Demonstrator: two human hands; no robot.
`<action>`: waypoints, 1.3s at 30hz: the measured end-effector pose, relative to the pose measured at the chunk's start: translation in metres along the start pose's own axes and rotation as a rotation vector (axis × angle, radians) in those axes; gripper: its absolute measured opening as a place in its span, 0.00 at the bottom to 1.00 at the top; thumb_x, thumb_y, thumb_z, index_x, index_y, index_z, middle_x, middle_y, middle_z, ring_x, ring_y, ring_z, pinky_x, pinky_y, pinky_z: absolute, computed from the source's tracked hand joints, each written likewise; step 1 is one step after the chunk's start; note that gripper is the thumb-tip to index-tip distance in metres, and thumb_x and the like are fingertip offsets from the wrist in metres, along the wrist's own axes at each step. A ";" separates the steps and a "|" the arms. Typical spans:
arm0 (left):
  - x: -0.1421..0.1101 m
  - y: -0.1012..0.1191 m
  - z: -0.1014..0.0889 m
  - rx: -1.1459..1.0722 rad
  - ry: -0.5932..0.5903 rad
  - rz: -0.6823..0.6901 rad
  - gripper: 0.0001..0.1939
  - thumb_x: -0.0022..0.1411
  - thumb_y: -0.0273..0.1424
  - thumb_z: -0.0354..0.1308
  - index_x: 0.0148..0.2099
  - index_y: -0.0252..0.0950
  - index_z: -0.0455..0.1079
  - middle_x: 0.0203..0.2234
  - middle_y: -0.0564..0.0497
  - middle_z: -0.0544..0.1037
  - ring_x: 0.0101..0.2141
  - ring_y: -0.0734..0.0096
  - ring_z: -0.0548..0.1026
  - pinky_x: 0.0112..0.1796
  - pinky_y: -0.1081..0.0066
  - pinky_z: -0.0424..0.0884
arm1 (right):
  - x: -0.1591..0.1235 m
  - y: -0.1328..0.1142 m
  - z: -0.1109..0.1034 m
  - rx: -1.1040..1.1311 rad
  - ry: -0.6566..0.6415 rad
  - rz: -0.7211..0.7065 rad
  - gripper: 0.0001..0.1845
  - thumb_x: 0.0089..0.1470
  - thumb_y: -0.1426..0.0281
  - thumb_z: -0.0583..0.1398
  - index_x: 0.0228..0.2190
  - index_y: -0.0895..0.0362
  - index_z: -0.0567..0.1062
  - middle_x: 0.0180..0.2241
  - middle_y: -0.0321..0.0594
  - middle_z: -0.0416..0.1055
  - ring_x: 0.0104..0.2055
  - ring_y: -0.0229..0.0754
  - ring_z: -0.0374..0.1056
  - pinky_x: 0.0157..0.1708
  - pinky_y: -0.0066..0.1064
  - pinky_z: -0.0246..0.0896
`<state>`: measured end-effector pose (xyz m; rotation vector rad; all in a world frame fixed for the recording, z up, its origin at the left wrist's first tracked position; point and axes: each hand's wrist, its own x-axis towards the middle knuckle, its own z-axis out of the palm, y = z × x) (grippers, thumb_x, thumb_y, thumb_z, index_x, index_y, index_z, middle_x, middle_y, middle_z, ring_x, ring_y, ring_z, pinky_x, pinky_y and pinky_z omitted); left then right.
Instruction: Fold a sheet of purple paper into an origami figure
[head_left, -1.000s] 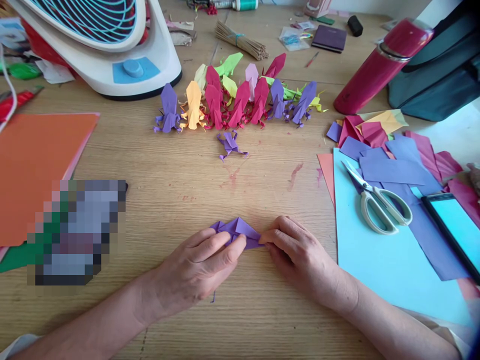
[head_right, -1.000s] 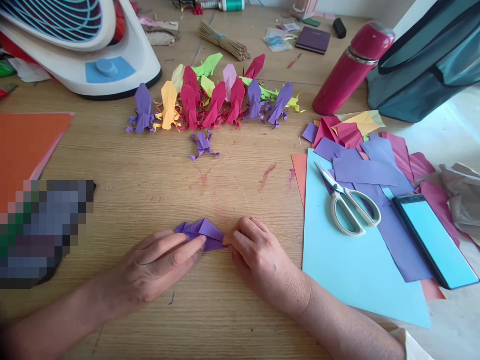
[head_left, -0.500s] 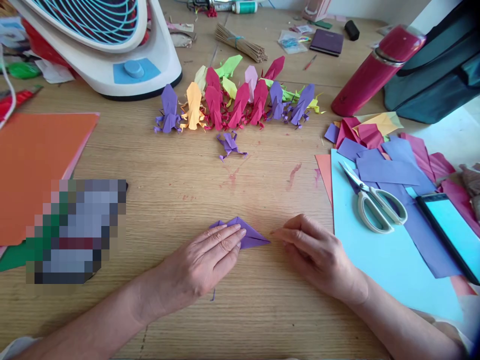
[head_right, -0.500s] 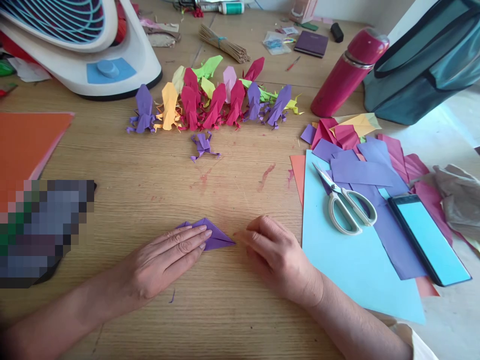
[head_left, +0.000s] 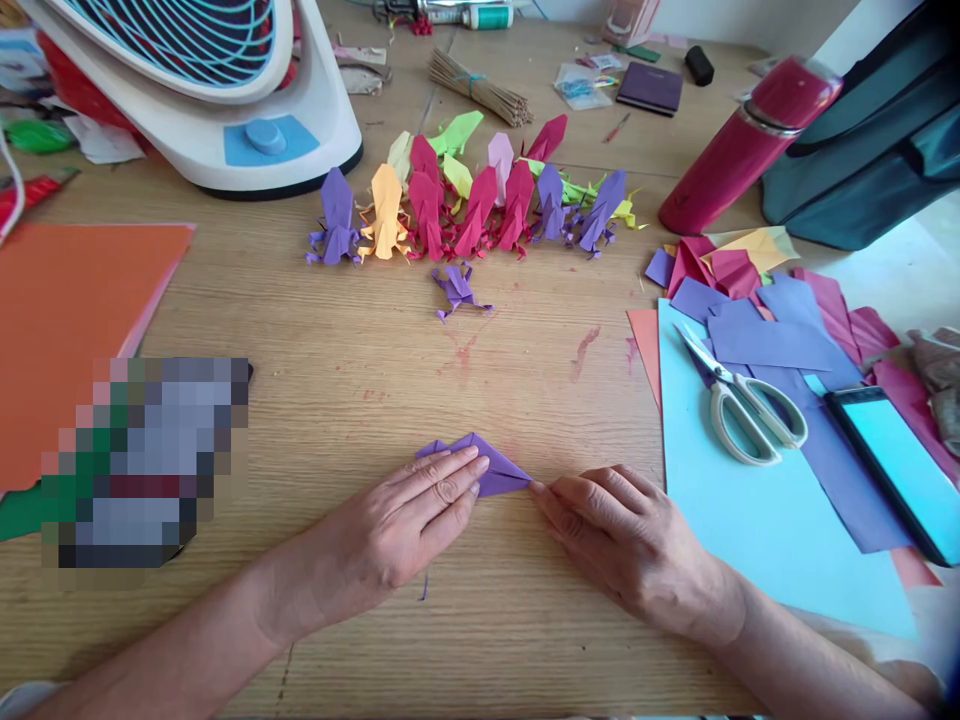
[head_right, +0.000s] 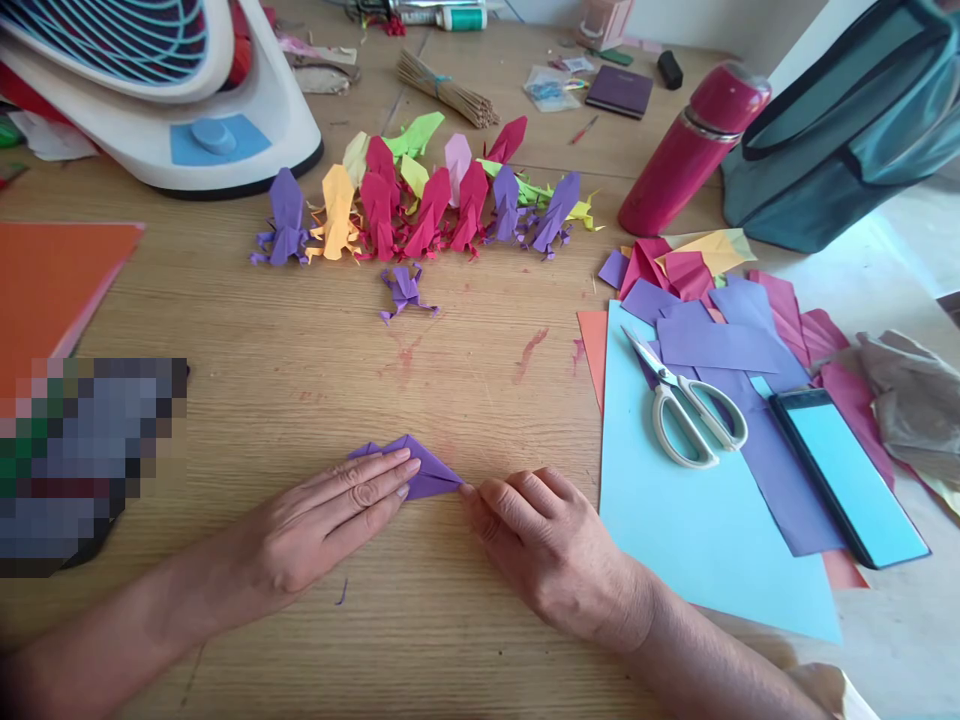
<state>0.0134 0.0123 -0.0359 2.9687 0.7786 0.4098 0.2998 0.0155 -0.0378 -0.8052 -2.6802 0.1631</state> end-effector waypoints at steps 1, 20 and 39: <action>0.000 0.000 0.000 -0.001 -0.004 -0.002 0.19 0.69 0.19 0.45 0.58 0.23 0.67 0.60 0.34 0.69 0.63 0.50 0.62 0.59 0.55 0.69 | 0.001 0.000 0.000 -0.002 0.005 0.006 0.15 0.60 0.79 0.58 0.49 0.64 0.74 0.38 0.45 0.76 0.35 0.43 0.67 0.31 0.37 0.61; 0.002 0.005 -0.003 0.018 -0.068 -0.040 0.23 0.69 0.19 0.42 0.64 0.25 0.62 0.62 0.40 0.67 0.63 0.53 0.63 0.60 0.56 0.68 | 0.000 -0.004 -0.001 0.001 -0.055 0.027 0.19 0.62 0.80 0.56 0.54 0.61 0.70 0.39 0.44 0.75 0.36 0.45 0.67 0.33 0.40 0.63; -0.002 0.006 0.002 -0.116 -0.090 -0.118 0.29 0.70 0.33 0.54 0.68 0.28 0.54 0.65 0.41 0.62 0.66 0.57 0.56 0.64 0.56 0.56 | 0.001 0.001 -0.005 0.060 -0.018 0.017 0.17 0.62 0.78 0.56 0.52 0.63 0.72 0.39 0.47 0.75 0.36 0.44 0.68 0.33 0.37 0.66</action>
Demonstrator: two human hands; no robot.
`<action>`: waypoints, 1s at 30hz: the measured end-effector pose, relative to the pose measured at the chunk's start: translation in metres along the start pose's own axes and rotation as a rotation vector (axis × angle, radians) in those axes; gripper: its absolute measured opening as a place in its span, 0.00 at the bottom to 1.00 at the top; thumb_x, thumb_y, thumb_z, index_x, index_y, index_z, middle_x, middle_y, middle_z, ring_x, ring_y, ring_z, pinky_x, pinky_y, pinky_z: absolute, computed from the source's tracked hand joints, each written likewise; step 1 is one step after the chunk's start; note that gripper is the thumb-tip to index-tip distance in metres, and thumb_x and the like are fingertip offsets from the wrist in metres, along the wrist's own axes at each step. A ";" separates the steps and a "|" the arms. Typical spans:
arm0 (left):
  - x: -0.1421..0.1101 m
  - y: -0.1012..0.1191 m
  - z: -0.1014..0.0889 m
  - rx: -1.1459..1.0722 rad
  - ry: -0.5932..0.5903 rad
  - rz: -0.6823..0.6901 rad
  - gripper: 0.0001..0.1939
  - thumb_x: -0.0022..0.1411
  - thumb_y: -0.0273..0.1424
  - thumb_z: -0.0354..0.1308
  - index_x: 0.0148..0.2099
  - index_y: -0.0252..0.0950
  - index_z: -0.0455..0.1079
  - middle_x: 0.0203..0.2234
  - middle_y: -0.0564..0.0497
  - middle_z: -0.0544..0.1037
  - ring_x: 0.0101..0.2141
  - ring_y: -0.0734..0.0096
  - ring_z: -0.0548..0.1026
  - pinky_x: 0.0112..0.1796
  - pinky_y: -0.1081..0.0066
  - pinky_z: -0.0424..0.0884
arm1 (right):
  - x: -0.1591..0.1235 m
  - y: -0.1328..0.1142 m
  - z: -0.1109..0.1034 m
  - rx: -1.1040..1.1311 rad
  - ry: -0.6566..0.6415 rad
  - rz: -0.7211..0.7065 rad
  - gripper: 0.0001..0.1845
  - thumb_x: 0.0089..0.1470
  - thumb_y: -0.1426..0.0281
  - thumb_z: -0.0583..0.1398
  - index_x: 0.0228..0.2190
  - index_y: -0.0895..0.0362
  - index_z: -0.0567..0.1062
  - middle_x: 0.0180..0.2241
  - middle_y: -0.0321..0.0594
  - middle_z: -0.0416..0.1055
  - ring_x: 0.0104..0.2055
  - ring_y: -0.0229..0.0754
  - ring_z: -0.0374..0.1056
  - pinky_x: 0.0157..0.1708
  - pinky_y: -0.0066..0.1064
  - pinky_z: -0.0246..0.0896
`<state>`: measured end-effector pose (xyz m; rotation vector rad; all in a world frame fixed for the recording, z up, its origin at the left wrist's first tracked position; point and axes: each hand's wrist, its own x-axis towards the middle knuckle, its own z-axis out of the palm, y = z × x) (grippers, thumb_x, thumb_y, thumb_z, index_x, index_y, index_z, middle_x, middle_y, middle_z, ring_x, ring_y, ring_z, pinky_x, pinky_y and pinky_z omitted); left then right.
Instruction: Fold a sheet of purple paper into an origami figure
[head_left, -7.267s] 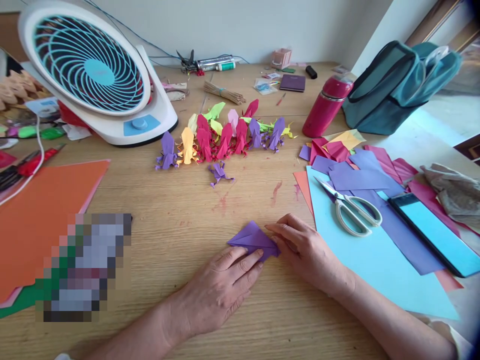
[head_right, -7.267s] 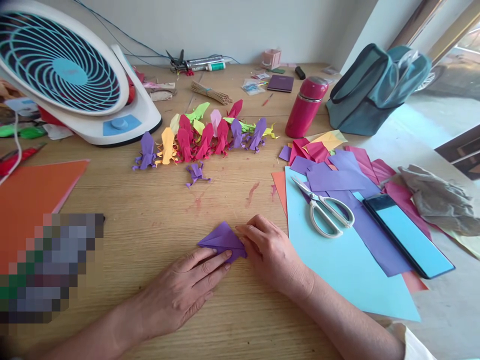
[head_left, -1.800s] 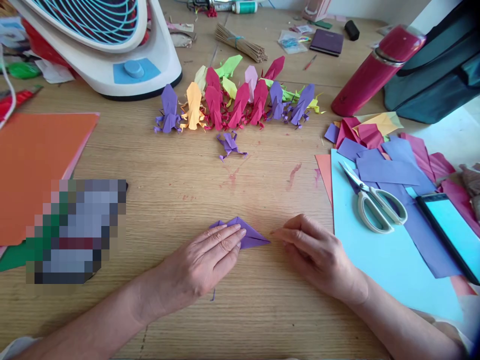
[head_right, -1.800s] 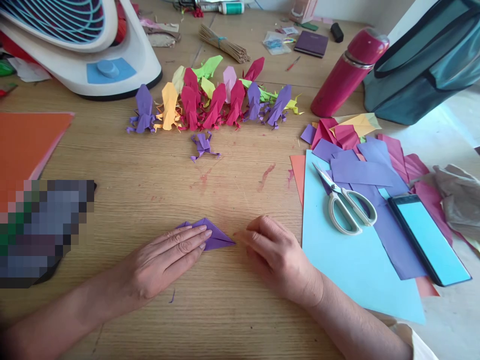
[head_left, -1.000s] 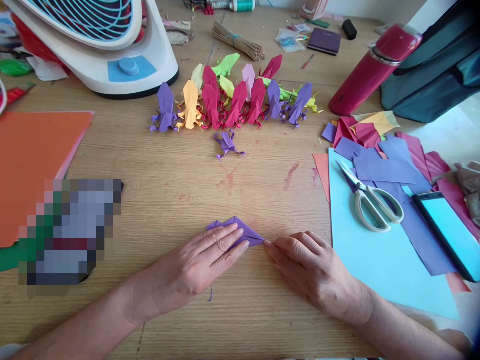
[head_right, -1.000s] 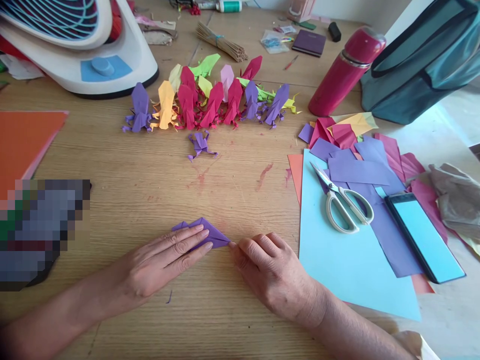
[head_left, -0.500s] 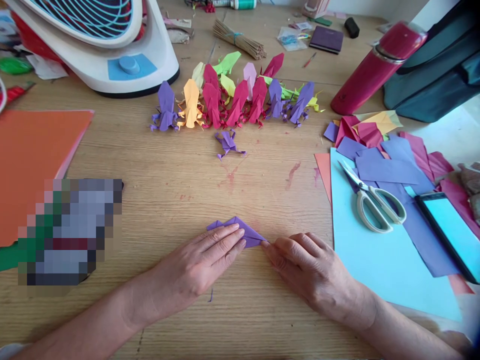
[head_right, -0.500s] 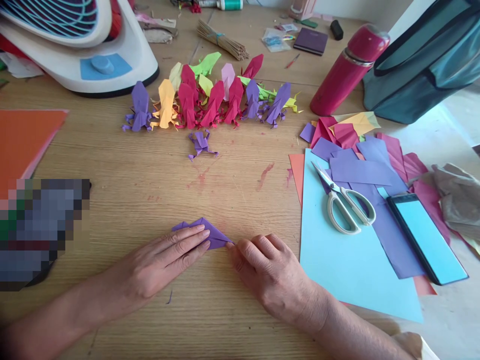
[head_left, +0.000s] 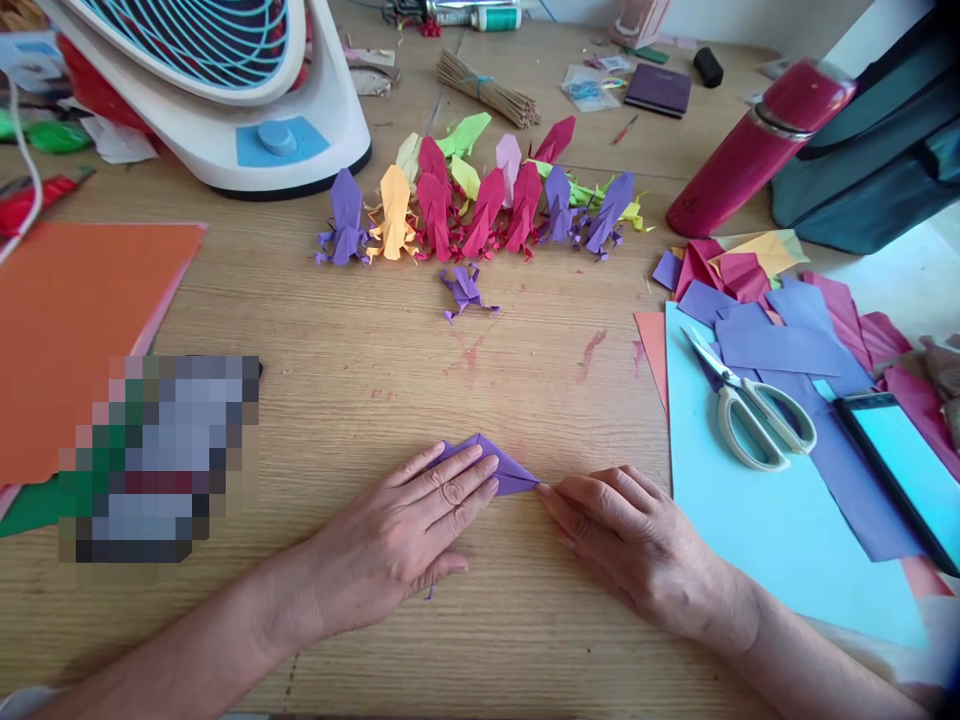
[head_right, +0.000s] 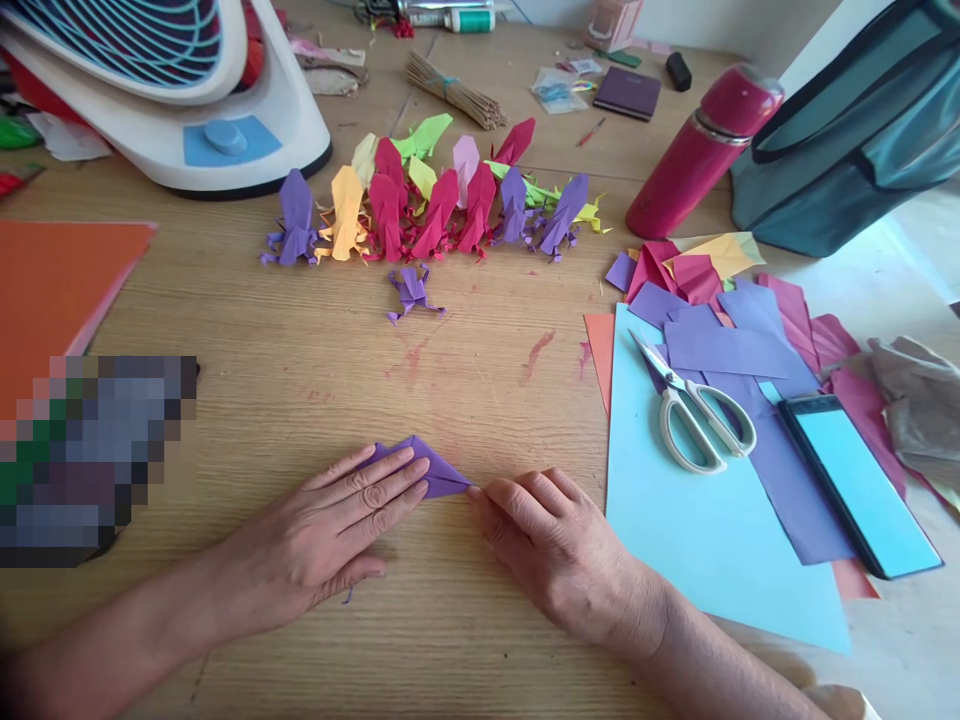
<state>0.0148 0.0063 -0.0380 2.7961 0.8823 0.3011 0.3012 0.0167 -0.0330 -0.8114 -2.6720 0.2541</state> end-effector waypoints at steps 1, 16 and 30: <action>0.000 0.000 0.000 0.008 0.001 0.005 0.30 0.70 0.34 0.53 0.68 0.27 0.54 0.66 0.40 0.61 0.66 0.56 0.56 0.64 0.56 0.55 | 0.000 0.000 0.000 -0.009 0.020 -0.002 0.17 0.62 0.77 0.56 0.52 0.63 0.72 0.38 0.47 0.75 0.36 0.44 0.68 0.34 0.37 0.66; -0.003 0.001 -0.001 0.047 -0.033 -0.001 0.34 0.69 0.42 0.52 0.70 0.28 0.51 0.66 0.39 0.59 0.67 0.53 0.53 0.64 0.52 0.49 | 0.007 -0.010 0.001 -0.225 -0.097 0.003 0.19 0.65 0.69 0.55 0.54 0.65 0.72 0.55 0.50 0.71 0.54 0.53 0.65 0.45 0.45 0.64; -0.006 0.000 -0.001 0.064 -0.074 0.002 0.38 0.69 0.47 0.49 0.71 0.29 0.46 0.68 0.40 0.54 0.69 0.55 0.47 0.66 0.53 0.42 | 0.008 -0.019 0.007 -0.184 -0.147 0.062 0.31 0.65 0.59 0.54 0.59 0.71 0.66 0.65 0.53 0.57 0.63 0.56 0.56 0.57 0.48 0.58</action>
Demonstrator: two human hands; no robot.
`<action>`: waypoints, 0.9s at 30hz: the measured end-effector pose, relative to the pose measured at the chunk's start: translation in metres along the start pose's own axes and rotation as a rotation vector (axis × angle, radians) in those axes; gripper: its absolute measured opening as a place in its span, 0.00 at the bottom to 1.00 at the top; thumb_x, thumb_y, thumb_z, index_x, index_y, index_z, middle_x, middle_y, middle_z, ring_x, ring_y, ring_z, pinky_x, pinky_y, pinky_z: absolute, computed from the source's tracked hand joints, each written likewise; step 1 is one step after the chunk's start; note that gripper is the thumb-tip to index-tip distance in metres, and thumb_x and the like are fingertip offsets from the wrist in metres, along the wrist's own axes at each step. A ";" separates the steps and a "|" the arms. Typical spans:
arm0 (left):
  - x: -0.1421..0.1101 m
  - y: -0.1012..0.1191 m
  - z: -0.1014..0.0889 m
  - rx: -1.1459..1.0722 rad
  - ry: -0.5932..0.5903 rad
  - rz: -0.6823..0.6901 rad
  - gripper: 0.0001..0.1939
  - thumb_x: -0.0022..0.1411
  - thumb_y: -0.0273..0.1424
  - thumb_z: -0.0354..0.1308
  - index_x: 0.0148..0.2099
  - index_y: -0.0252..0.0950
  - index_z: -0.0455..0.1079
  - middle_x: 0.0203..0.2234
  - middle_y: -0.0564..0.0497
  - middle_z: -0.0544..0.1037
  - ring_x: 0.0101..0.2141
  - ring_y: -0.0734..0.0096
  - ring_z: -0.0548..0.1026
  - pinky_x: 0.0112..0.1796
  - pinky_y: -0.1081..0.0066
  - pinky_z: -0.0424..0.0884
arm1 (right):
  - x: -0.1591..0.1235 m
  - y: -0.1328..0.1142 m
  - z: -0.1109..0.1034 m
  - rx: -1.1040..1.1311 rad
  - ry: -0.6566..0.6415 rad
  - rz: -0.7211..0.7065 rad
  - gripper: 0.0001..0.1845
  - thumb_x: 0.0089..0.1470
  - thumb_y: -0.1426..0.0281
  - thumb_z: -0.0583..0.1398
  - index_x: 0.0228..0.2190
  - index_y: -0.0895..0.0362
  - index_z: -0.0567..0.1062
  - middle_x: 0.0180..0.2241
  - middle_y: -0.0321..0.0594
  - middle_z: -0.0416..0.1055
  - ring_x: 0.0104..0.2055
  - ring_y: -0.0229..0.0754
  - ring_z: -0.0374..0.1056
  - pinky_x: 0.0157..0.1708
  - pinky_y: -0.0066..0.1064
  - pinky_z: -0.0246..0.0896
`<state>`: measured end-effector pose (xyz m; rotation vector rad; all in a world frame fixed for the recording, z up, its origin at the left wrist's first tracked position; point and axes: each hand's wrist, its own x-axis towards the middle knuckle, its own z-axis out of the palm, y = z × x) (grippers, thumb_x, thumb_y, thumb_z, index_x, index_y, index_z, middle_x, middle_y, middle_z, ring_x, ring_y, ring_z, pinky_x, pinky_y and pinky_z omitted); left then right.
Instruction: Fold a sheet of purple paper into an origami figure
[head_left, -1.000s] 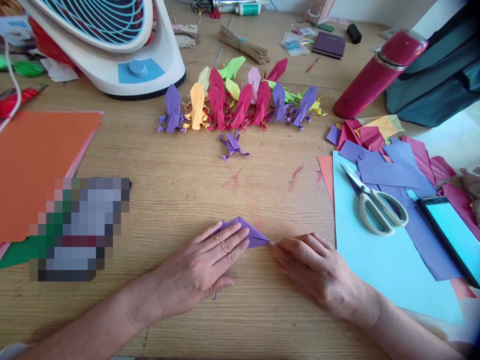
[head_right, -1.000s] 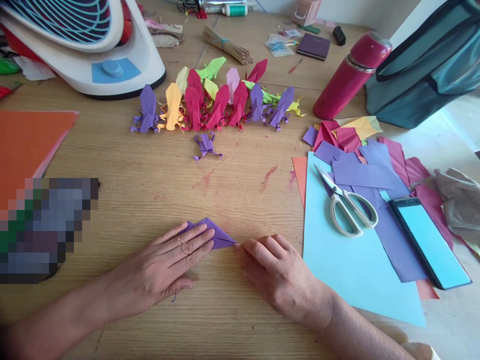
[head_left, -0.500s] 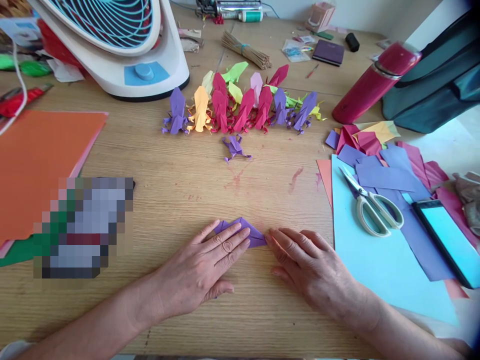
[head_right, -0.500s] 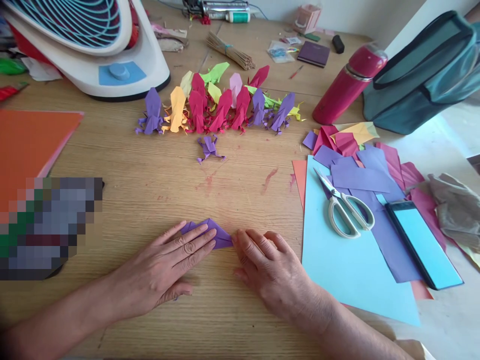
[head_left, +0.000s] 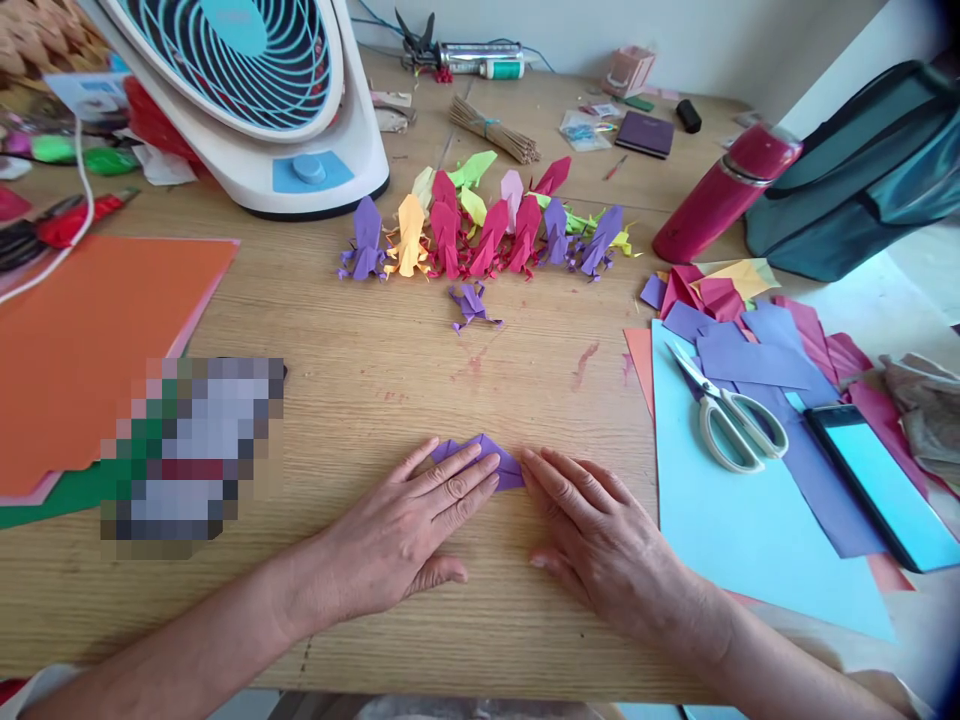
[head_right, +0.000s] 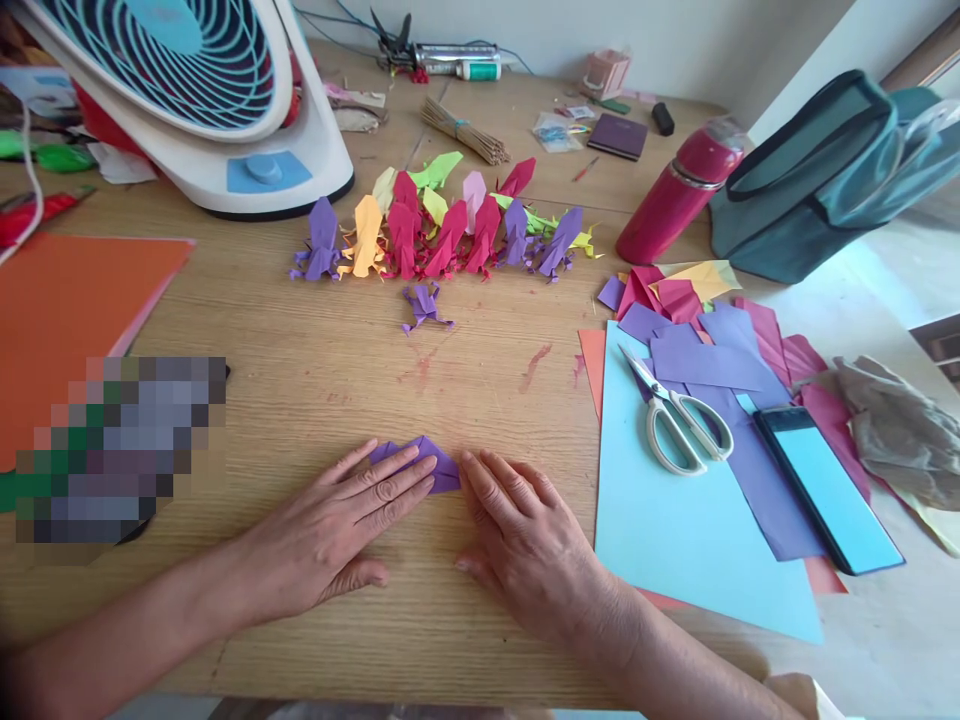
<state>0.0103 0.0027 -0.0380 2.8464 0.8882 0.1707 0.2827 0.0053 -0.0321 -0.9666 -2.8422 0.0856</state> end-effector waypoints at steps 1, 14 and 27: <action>0.000 0.000 0.001 0.007 -0.002 -0.003 0.38 0.69 0.47 0.49 0.71 0.29 0.46 0.69 0.40 0.53 0.69 0.55 0.47 0.66 0.53 0.42 | 0.000 -0.001 -0.001 -0.019 0.010 0.005 0.29 0.65 0.61 0.54 0.58 0.71 0.67 0.65 0.53 0.58 0.63 0.56 0.56 0.57 0.48 0.58; -0.009 -0.013 -0.016 -0.224 0.027 -0.124 0.34 0.73 0.45 0.37 0.73 0.35 0.37 0.69 0.43 0.51 0.69 0.57 0.47 0.66 0.53 0.44 | 0.012 -0.011 0.010 0.047 -0.012 0.021 0.34 0.65 0.61 0.52 0.63 0.71 0.59 0.67 0.52 0.52 0.67 0.56 0.49 0.63 0.51 0.51; -0.004 0.005 -0.001 0.140 -0.027 -0.158 0.35 0.70 0.48 0.46 0.71 0.34 0.50 0.70 0.45 0.51 0.69 0.46 0.43 0.64 0.47 0.37 | 0.009 -0.010 0.013 0.115 0.015 0.035 0.36 0.64 0.60 0.53 0.65 0.70 0.55 0.68 0.53 0.51 0.68 0.56 0.47 0.64 0.52 0.51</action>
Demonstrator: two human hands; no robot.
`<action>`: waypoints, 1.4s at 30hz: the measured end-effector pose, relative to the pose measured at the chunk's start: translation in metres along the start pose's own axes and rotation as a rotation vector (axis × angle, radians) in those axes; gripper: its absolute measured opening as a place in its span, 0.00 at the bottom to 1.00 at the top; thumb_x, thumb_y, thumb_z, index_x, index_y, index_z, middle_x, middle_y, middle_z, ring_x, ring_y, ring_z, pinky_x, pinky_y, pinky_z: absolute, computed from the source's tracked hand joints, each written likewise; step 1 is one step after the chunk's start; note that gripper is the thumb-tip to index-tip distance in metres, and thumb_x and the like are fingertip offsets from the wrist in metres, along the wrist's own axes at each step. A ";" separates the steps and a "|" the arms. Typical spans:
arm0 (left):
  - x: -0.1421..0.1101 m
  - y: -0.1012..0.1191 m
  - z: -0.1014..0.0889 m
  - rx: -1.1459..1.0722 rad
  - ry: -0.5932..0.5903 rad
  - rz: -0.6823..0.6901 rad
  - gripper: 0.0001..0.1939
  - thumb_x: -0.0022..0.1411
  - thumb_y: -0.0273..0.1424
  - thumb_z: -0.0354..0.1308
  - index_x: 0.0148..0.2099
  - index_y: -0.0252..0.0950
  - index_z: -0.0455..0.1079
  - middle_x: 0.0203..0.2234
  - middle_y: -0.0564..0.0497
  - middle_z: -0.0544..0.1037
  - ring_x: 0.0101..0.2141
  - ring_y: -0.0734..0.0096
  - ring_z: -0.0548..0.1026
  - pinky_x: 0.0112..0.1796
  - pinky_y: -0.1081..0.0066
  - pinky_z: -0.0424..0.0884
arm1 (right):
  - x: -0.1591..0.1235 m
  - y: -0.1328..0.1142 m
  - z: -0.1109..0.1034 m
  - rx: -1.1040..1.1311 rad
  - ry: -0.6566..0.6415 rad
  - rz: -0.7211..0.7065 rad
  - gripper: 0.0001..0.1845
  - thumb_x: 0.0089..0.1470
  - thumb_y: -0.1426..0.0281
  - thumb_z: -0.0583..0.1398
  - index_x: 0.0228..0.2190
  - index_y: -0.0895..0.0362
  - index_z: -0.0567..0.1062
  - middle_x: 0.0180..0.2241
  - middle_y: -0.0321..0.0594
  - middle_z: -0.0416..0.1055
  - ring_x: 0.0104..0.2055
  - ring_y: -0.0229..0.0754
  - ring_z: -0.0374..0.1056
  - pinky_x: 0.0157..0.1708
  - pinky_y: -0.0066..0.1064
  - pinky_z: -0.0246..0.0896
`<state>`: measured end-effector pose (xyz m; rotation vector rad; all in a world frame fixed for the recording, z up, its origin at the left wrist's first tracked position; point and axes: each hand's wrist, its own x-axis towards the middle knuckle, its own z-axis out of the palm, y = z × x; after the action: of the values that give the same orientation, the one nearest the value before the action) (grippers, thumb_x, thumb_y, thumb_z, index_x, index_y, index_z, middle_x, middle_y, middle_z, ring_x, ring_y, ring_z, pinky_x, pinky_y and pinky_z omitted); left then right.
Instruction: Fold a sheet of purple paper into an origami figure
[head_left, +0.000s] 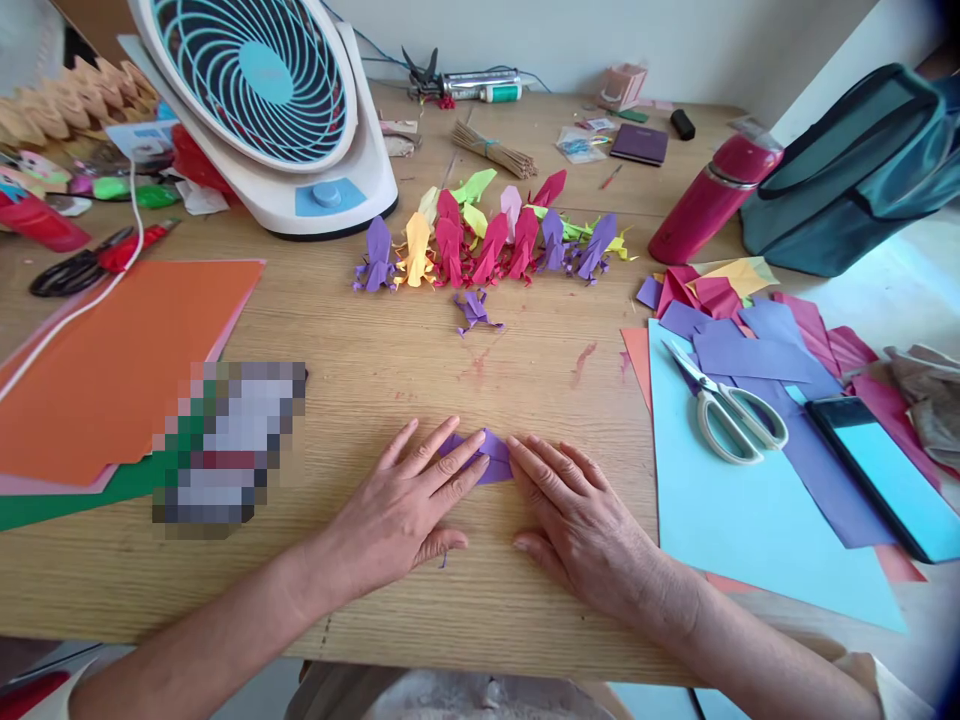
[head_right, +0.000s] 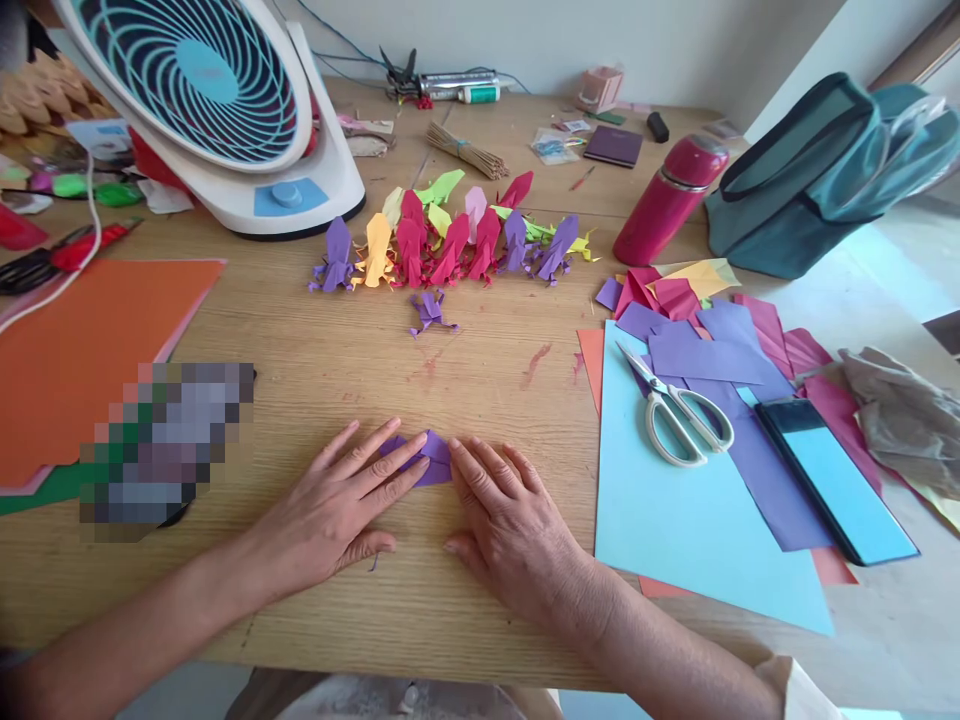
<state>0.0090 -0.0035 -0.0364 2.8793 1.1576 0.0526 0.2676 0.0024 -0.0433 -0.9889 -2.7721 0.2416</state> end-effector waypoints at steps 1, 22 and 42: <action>0.000 0.000 0.001 0.006 -0.004 -0.001 0.36 0.69 0.50 0.46 0.71 0.34 0.50 0.70 0.45 0.51 0.68 0.46 0.43 0.64 0.46 0.37 | 0.000 0.000 0.000 0.001 0.003 0.002 0.36 0.64 0.60 0.53 0.65 0.70 0.55 0.68 0.53 0.51 0.68 0.56 0.47 0.64 0.52 0.51; 0.049 -0.008 -0.015 -0.203 0.138 -0.431 0.17 0.56 0.37 0.67 0.45 0.37 0.70 0.44 0.45 0.73 0.45 0.53 0.70 0.46 0.56 0.66 | 0.002 -0.005 -0.003 -0.022 0.011 0.043 0.35 0.62 0.63 0.56 0.64 0.70 0.58 0.67 0.54 0.52 0.67 0.57 0.50 0.63 0.53 0.53; 0.082 -0.023 -0.066 -0.858 0.027 -0.251 0.14 0.51 0.23 0.63 0.41 0.40 0.69 0.26 0.58 0.73 0.28 0.72 0.71 0.30 0.75 0.62 | 0.026 0.024 -0.025 0.811 0.060 0.421 0.11 0.61 0.65 0.56 0.32 0.57 0.75 0.24 0.31 0.67 0.24 0.34 0.58 0.24 0.26 0.52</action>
<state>0.0496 0.0712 0.0294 1.9815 1.1190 0.4554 0.2684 0.0397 -0.0209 -1.2529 -2.0298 1.2366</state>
